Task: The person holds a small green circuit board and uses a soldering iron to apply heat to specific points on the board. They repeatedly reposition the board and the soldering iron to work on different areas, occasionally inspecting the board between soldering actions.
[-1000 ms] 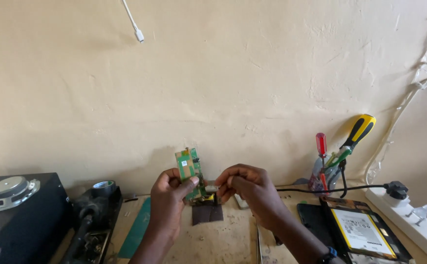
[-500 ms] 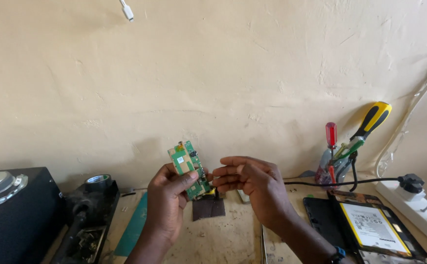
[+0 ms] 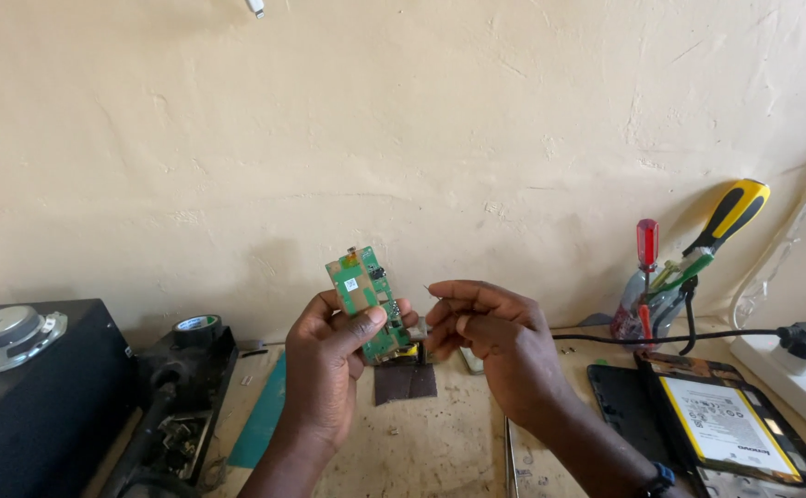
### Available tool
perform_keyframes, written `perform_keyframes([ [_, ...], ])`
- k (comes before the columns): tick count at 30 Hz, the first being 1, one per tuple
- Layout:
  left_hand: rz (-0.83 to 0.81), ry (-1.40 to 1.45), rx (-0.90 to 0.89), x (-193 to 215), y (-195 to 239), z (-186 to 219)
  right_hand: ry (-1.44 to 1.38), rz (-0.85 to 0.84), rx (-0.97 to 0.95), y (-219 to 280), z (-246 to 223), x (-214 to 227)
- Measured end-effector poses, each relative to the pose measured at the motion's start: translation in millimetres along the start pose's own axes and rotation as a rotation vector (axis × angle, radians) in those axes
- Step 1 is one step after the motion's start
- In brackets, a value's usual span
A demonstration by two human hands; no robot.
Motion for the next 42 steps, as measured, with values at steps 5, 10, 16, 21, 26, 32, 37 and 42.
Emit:
perform_keyframes([
  [5, 0.029, 0.000, 0.007, -5, 5, 3, 0.110, -0.015, -0.045, 6, -4, -6],
  [10, 0.063, -0.045, 0.017, -9, 11, 7, 0.118, -0.079, -0.024, 11, 1, -9],
  [16, 0.043, -0.199, -0.048, -6, 10, 3, 0.155, -0.138, 0.039, 11, 8, -6],
  [21, 0.044, -0.266, -0.111, -4, 10, 2, 0.354, -0.211, 0.203, 10, 11, -5],
  [26, 0.039, -0.309, -0.157, -2, 9, -1, 0.366, -0.224, 0.270, 10, 14, -5],
  [32, 0.034, -0.343, -0.178, -4, 12, 0, 0.406, -0.228, 0.292, 11, 10, -7],
  [37, 0.045, -0.374, -0.181, -4, 11, -2, 0.446, -0.222, 0.311, 12, 7, -8],
  [42, 0.039, -0.379, -0.193, -5, 12, -1, 0.497, -0.213, 0.325, 11, 8, -9],
])
Point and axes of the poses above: each hand's wrist, its own y-axis away from the middle knuckle, its own x-axis out of the back of the hand, z = x × y, the point moved 1 cm from there along -y, towards the middle knuckle, and after that the axes turned 14 degrees about x, right-handed, at the moved point
